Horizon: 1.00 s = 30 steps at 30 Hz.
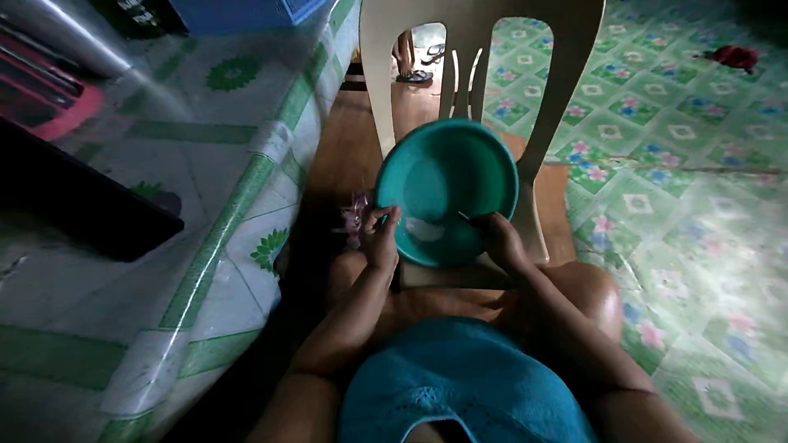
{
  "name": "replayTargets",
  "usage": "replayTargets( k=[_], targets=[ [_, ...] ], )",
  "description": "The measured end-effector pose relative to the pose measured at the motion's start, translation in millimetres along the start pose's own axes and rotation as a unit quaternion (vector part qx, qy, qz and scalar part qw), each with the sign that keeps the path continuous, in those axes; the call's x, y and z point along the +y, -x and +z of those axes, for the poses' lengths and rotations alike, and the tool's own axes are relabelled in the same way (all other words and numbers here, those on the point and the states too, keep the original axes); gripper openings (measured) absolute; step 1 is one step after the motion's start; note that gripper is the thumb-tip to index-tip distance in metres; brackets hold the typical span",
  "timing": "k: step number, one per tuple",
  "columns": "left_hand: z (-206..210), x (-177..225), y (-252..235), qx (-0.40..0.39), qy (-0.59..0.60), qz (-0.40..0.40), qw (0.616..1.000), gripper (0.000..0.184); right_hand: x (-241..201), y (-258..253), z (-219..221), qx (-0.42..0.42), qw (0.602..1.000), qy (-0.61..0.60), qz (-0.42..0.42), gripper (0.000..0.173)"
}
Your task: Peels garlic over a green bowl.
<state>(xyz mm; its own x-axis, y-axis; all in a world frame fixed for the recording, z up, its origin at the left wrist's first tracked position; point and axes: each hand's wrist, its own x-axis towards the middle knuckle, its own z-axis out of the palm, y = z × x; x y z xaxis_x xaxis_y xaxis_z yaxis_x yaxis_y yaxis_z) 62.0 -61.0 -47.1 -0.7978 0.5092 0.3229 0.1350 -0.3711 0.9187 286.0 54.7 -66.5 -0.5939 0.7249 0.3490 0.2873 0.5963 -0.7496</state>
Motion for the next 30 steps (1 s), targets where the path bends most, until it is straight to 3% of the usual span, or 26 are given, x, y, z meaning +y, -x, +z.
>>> replayTargets(
  k=[2,5,8,12,14,17,22,30],
  targets=[
    [2,-5,-1,0.011,-0.005,-0.017,1.000,0.008,8,0,9,-0.037,0.999,0.009,0.038,0.020],
    [4,4,1,-0.012,-0.053,0.037,0.998,0.008,-7,1,4,-0.099,0.988,-0.012,0.117,0.024],
    [9,5,-3,-0.042,-0.101,0.077,0.991,0.011,-13,-4,1,-0.135,0.977,0.055,0.153,0.028],
    [9,-7,-10,-0.025,-0.137,0.037,0.990,0.017,-8,-7,4,-0.156,0.950,0.259,0.080,0.026],
    [8,-9,-11,-0.019,-0.144,0.036,0.989,0.017,-7,-11,4,-0.186,0.933,0.305,0.047,0.022],
    [10,-7,-9,-0.028,-0.156,0.054,0.986,0.016,-10,-17,1,-0.235,0.921,0.311,0.030,0.018],
    [13,-4,-5,-0.034,-0.178,0.069,0.981,0.017,-14,-39,-4,-0.324,0.872,0.358,0.083,0.022],
    [13,-11,-8,-0.009,-0.165,0.056,0.985,0.016,7,-46,-4,-0.301,0.878,0.371,-0.044,0.018]
  ],
)
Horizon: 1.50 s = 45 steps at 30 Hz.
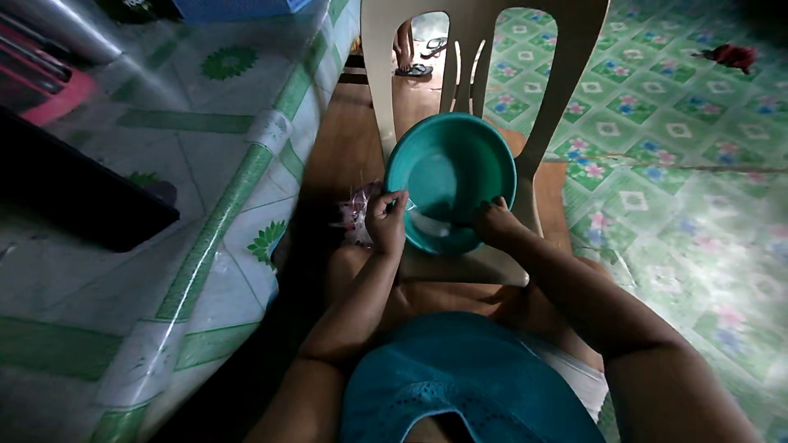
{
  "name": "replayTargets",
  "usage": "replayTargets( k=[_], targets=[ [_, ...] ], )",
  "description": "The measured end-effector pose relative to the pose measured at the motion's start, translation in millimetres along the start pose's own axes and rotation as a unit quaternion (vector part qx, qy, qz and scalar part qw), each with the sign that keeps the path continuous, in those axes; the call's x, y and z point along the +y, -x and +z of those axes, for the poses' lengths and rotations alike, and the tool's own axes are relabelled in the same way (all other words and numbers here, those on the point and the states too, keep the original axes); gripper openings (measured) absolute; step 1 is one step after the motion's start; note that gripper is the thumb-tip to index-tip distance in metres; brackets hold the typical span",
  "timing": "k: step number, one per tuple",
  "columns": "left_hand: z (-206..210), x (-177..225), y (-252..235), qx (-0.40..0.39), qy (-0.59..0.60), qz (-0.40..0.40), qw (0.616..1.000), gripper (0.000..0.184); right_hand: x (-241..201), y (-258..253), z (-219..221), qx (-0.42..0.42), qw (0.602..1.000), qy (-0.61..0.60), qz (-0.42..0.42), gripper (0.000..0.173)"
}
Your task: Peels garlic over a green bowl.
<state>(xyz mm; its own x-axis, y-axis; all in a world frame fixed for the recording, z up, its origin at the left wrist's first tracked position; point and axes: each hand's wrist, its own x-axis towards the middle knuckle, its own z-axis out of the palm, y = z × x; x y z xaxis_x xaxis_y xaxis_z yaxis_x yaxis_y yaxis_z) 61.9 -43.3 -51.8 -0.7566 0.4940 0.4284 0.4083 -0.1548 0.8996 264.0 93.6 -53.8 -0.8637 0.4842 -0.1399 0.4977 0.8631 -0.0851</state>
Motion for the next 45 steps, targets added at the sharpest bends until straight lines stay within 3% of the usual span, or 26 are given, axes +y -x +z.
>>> replayTargets(
  k=[7,14,20,23,25,27,33,37,40,45],
  targets=[
    [1,1,3,-0.006,-0.009,0.007,1.000,0.017,-13,-2,-18,-0.101,0.993,0.045,0.041,0.022],
    [7,13,3,-0.004,-0.012,0.037,0.999,0.015,3,-4,-9,-0.058,0.997,0.046,0.034,0.021],
    [20,47,5,-0.031,-0.023,0.073,0.997,0.012,-18,-7,4,-0.061,0.985,-0.157,0.030,0.026],
    [20,47,5,-0.030,-0.017,0.078,0.996,0.013,-41,-8,1,-0.005,0.961,-0.278,0.016,0.023],
    [16,41,3,-0.036,-0.009,0.040,0.999,0.016,-46,-20,17,0.056,0.939,-0.341,0.004,0.023],
    [11,31,1,-0.027,-0.013,-0.009,1.000,0.020,-50,-33,21,0.057,0.925,-0.376,0.000,0.021],
    [-4,4,-22,-0.040,0.009,-0.162,0.986,0.024,-47,-53,-19,0.037,0.925,-0.378,0.010,0.022],
    [-8,-5,-41,-0.053,-0.017,-0.197,0.979,0.021,-25,-50,-55,0.019,0.938,-0.346,0.021,0.024],
    [-4,-4,-53,-0.085,-0.083,-0.152,0.981,0.022,4,-52,-57,0.071,0.947,-0.315,0.007,0.021],
    [10,21,-77,-0.178,-0.214,-0.023,0.960,0.019,23,-37,-102,0.067,0.957,-0.280,0.025,0.021]
  ],
)
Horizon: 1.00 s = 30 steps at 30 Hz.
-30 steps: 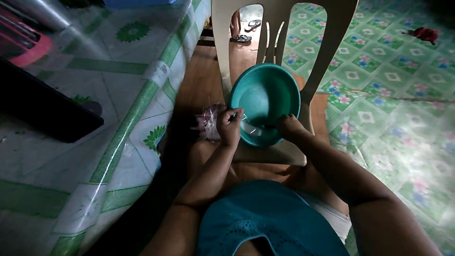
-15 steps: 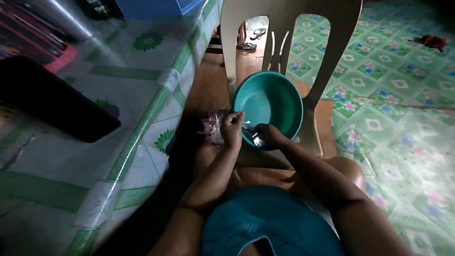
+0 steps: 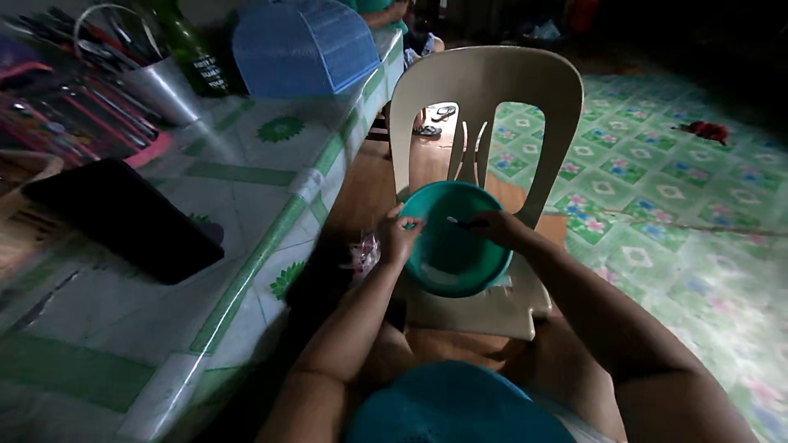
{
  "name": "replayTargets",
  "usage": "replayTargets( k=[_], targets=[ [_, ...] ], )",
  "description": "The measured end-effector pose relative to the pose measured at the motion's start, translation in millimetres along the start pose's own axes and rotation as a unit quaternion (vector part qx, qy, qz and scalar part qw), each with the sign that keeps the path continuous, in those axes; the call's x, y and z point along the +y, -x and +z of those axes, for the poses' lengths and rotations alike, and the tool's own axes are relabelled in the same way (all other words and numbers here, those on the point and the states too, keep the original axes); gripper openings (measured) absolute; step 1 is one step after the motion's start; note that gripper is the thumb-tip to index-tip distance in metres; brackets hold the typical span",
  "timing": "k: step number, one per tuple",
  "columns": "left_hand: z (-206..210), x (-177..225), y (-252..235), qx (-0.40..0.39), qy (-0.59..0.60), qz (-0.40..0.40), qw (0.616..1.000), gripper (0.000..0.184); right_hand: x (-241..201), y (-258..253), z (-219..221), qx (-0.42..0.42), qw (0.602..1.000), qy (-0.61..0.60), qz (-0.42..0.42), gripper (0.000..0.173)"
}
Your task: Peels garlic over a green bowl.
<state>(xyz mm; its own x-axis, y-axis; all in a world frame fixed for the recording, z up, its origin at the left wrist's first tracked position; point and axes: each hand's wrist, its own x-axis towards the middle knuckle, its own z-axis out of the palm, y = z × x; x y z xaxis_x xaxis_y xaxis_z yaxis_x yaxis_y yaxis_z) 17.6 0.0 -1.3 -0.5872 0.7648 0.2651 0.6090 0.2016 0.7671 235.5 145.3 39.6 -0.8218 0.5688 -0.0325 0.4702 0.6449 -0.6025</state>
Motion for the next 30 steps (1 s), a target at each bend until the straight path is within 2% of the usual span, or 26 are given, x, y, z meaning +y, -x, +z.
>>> replayTargets(
  k=[3,7,11,18,24,28,30],
  targets=[
    [-1,13,-6,-0.043,-0.071,0.049,0.995,0.019,-10,2,-21,-0.003,1.000,0.023,-0.006,0.021],
    [2,20,-7,-0.056,-0.108,0.094,0.988,0.015,-23,5,-39,-0.057,0.997,0.058,-0.006,0.023],
    [7,17,-12,-0.046,-0.116,0.129,0.984,0.015,-3,-3,-32,-0.035,0.997,0.057,-0.032,0.021],
    [6,25,-11,-0.039,-0.166,0.190,0.967,0.011,-6,-3,-27,-0.061,0.997,0.052,0.000,0.021],
    [12,18,-13,-0.037,-0.188,0.288,0.938,0.011,-11,-5,-31,-0.082,0.991,0.106,-0.005,0.023],
    [5,35,-7,-0.118,-0.173,0.265,0.941,0.024,-1,-17,-27,-0.032,0.984,0.162,-0.068,0.019],
    [9,33,-5,-0.123,-0.140,0.276,0.943,0.023,-4,-21,-27,-0.005,0.978,0.180,-0.102,0.017]
  ],
)
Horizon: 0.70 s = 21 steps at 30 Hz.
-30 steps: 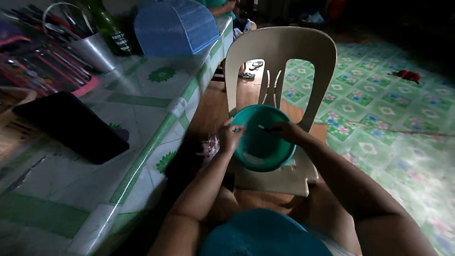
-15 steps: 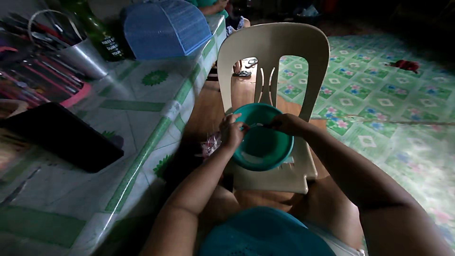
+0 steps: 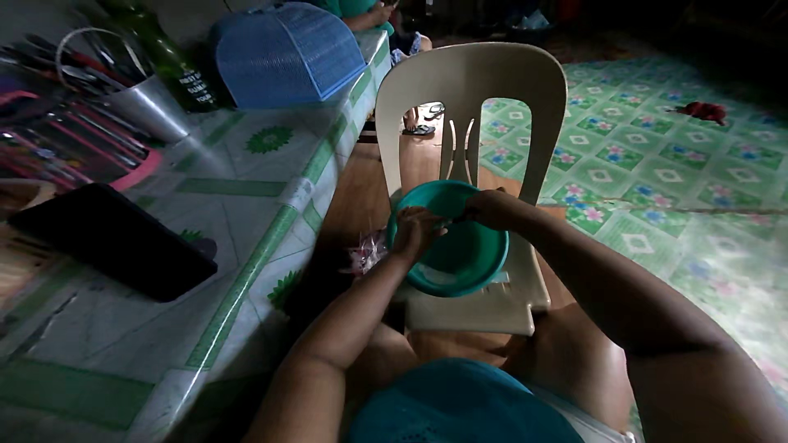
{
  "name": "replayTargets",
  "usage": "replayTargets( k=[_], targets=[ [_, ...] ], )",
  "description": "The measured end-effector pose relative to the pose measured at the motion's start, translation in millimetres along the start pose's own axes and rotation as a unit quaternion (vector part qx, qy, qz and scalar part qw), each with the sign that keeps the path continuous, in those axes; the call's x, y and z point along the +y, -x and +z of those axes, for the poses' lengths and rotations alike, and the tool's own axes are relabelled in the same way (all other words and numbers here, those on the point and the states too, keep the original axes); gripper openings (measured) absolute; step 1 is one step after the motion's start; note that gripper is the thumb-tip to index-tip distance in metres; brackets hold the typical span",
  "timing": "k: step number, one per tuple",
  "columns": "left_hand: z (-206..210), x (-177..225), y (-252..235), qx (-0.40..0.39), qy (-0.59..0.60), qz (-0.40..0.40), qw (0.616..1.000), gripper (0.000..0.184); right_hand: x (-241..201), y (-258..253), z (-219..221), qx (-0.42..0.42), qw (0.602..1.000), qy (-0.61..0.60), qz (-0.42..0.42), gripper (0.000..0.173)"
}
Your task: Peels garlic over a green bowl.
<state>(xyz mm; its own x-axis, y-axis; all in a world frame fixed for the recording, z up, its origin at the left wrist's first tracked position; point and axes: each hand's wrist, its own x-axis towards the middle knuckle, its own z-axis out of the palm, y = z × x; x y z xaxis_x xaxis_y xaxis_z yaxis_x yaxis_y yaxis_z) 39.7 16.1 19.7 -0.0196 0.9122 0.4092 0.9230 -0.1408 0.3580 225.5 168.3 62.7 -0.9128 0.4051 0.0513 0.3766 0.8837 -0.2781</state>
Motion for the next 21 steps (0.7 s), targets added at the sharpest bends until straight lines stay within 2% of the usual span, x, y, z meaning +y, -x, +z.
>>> replayTargets(
  k=[2,6,11,15,19,21],
  targets=[
    [13,-4,1,0.034,0.036,0.006,0.999,0.020,-14,-2,-10,0.007,1.000,0.022,-0.006,0.017],
    [17,4,0,0.059,0.093,-0.038,0.993,0.023,-44,-5,-25,0.048,0.998,0.040,-0.026,0.018],
    [1,18,-3,0.080,0.174,-0.090,0.977,0.027,-83,-6,-53,0.004,0.999,0.038,-0.004,0.019],
    [-25,31,-5,0.054,0.222,-0.153,0.961,0.025,-88,-11,-53,0.011,1.000,-0.011,-0.014,0.020],
    [-30,31,-6,0.069,0.238,-0.131,0.960,0.024,-85,-15,-47,0.040,0.998,-0.039,-0.037,0.015],
    [-37,29,-6,0.016,0.227,-0.123,0.966,0.041,-87,-13,-55,0.059,0.997,-0.045,-0.034,0.016]
  ],
)
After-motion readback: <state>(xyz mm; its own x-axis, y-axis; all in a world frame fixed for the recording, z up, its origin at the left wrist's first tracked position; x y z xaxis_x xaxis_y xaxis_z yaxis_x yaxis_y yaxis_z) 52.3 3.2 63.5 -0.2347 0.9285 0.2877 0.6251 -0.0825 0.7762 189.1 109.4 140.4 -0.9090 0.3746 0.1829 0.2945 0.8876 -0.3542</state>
